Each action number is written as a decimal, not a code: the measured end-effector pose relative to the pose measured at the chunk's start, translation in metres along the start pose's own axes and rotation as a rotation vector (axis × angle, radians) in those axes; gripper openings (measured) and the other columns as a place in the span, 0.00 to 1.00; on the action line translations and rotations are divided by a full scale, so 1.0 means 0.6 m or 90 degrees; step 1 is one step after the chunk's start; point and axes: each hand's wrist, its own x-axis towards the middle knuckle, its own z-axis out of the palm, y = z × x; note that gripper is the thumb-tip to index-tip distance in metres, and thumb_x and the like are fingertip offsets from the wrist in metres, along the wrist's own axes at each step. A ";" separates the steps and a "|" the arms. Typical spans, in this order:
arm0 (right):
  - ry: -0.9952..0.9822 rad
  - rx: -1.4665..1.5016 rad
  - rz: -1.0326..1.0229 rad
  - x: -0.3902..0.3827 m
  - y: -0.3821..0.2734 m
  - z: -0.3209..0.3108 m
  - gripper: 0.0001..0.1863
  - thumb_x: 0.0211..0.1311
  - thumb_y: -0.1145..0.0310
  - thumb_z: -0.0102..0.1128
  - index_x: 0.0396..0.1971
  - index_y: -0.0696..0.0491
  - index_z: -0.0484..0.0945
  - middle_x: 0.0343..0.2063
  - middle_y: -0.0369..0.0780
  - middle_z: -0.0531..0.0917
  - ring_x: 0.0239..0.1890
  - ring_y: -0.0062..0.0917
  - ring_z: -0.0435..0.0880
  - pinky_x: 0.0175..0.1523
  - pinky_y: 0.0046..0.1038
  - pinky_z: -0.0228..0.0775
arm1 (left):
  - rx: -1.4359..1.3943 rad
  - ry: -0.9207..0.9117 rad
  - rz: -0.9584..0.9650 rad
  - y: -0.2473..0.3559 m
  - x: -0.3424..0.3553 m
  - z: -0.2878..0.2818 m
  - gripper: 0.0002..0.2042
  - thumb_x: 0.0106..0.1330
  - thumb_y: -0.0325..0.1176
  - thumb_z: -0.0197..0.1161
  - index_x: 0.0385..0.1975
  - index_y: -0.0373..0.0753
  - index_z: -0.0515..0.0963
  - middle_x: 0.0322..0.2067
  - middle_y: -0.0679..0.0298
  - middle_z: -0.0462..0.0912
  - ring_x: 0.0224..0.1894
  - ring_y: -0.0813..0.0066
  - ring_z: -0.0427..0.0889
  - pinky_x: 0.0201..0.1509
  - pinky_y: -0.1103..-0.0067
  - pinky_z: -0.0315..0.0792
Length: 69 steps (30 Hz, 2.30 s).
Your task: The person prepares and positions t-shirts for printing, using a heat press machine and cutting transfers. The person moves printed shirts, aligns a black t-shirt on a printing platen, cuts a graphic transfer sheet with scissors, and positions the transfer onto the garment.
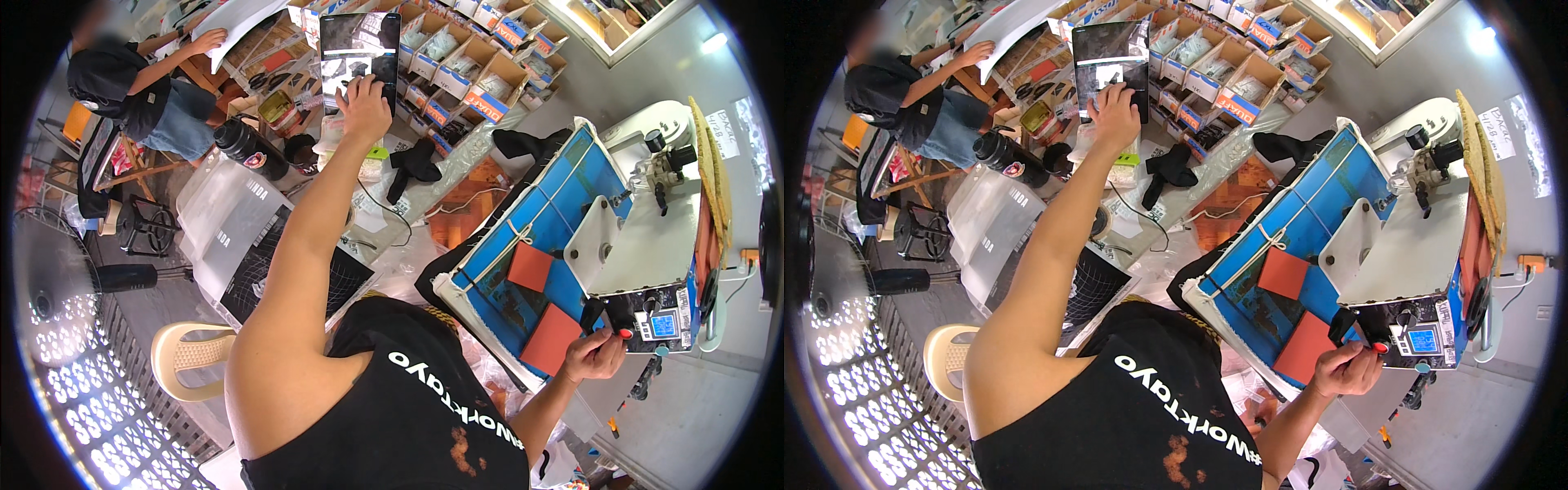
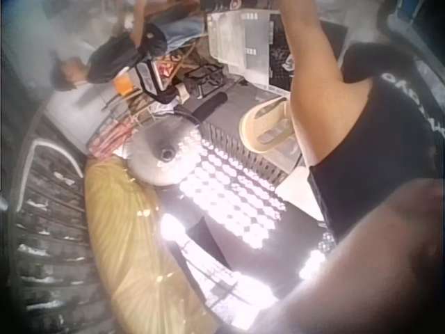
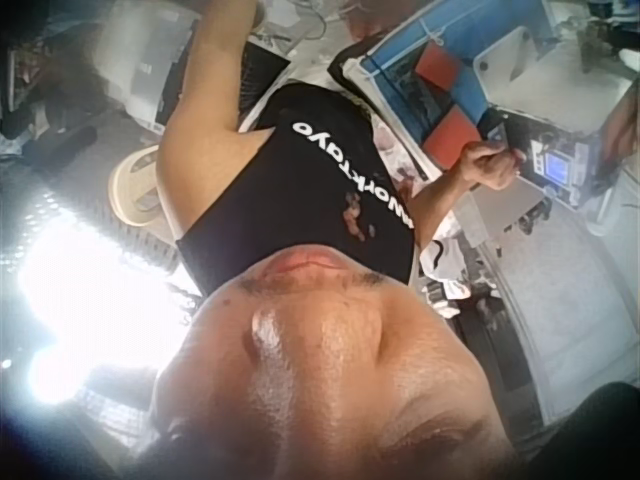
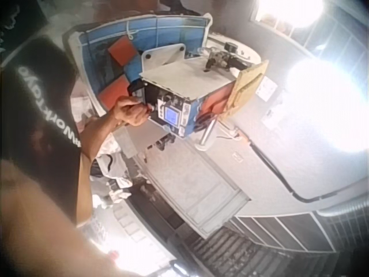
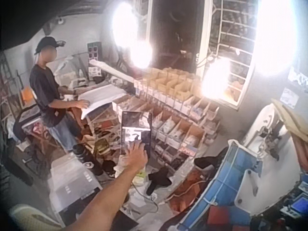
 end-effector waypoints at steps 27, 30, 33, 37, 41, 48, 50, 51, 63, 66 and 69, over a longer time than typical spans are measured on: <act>-0.024 0.000 0.004 -0.010 0.008 -0.002 0.18 0.65 0.72 0.49 0.13 0.57 0.65 0.13 0.44 0.68 0.16 0.42 0.65 0.23 0.38 0.53 | 0.092 0.000 -0.106 0.001 0.013 0.008 0.29 0.58 0.30 0.56 0.64 0.43 0.65 0.62 0.60 0.61 0.66 0.57 0.58 0.69 0.42 0.41; -0.025 0.001 0.006 -0.007 0.002 -0.003 0.18 0.65 0.73 0.49 0.13 0.57 0.65 0.12 0.44 0.68 0.16 0.42 0.65 0.23 0.38 0.53 | 0.066 -0.004 -0.107 0.004 0.012 -0.001 0.29 0.59 0.31 0.56 0.64 0.43 0.65 0.63 0.60 0.59 0.67 0.57 0.56 0.70 0.43 0.41; -0.030 -0.004 -0.001 -0.009 0.005 -0.003 0.18 0.65 0.73 0.49 0.13 0.57 0.66 0.12 0.44 0.68 0.15 0.42 0.65 0.23 0.38 0.53 | 0.020 -0.012 -0.073 0.003 0.010 -0.002 0.24 0.59 0.32 0.57 0.59 0.43 0.69 0.62 0.60 0.60 0.67 0.58 0.55 0.70 0.43 0.41; -0.029 0.003 -0.007 -0.009 0.007 -0.004 0.18 0.65 0.73 0.49 0.13 0.57 0.65 0.12 0.44 0.68 0.15 0.42 0.64 0.23 0.39 0.52 | 0.002 -0.011 0.018 0.009 0.002 -0.001 0.16 0.59 0.32 0.58 0.48 0.44 0.76 0.61 0.60 0.63 0.68 0.59 0.55 0.71 0.44 0.40; -0.032 0.006 0.001 -0.008 0.004 -0.004 0.18 0.65 0.73 0.49 0.13 0.57 0.65 0.12 0.44 0.67 0.15 0.41 0.64 0.22 0.39 0.50 | 0.017 -0.041 -0.020 0.017 -0.003 0.000 0.12 0.58 0.32 0.59 0.42 0.44 0.78 0.62 0.59 0.63 0.70 0.60 0.54 0.71 0.44 0.39; -0.029 0.011 0.001 -0.007 0.001 -0.003 0.18 0.65 0.72 0.48 0.13 0.56 0.65 0.13 0.43 0.68 0.15 0.39 0.64 0.22 0.37 0.49 | -0.009 -0.011 -0.007 0.023 -0.001 -0.003 0.11 0.57 0.31 0.60 0.41 0.44 0.79 0.63 0.59 0.62 0.70 0.60 0.54 0.71 0.45 0.39; -0.035 0.012 -0.001 -0.006 0.001 -0.005 0.18 0.66 0.72 0.48 0.13 0.56 0.66 0.13 0.43 0.68 0.15 0.39 0.64 0.22 0.37 0.49 | -0.012 -0.012 -0.005 0.026 0.000 -0.005 0.11 0.57 0.31 0.60 0.41 0.44 0.79 0.63 0.59 0.62 0.69 0.60 0.54 0.71 0.45 0.40; -0.041 0.010 0.000 -0.006 0.001 -0.006 0.18 0.66 0.72 0.48 0.13 0.56 0.66 0.13 0.43 0.68 0.15 0.39 0.64 0.22 0.37 0.49 | -0.013 -0.014 -0.005 0.027 0.001 -0.004 0.11 0.57 0.31 0.60 0.41 0.44 0.79 0.62 0.60 0.63 0.69 0.60 0.55 0.71 0.45 0.40; -0.029 0.015 -0.003 -0.007 -0.002 -0.002 0.19 0.67 0.72 0.48 0.14 0.58 0.65 0.13 0.45 0.66 0.16 0.43 0.64 0.23 0.40 0.51 | -0.033 0.039 0.049 0.044 -0.026 0.003 0.15 0.56 0.33 0.59 0.45 0.47 0.78 0.57 0.66 0.70 0.64 0.63 0.63 0.68 0.49 0.47; -0.034 0.022 -0.012 -0.009 0.001 0.001 0.19 0.67 0.73 0.48 0.13 0.58 0.64 0.12 0.45 0.65 0.16 0.43 0.64 0.23 0.40 0.51 | -0.002 0.079 -0.008 0.033 -0.023 0.003 0.19 0.57 0.33 0.59 0.51 0.45 0.75 0.56 0.66 0.70 0.62 0.63 0.64 0.66 0.49 0.49; -0.055 0.041 0.017 -0.006 -0.007 -0.003 0.20 0.68 0.73 0.48 0.13 0.58 0.63 0.12 0.45 0.63 0.16 0.43 0.64 0.23 0.41 0.50 | 0.059 0.119 -0.051 0.012 0.005 -0.008 0.23 0.58 0.33 0.58 0.56 0.43 0.72 0.56 0.65 0.69 0.61 0.62 0.64 0.65 0.48 0.50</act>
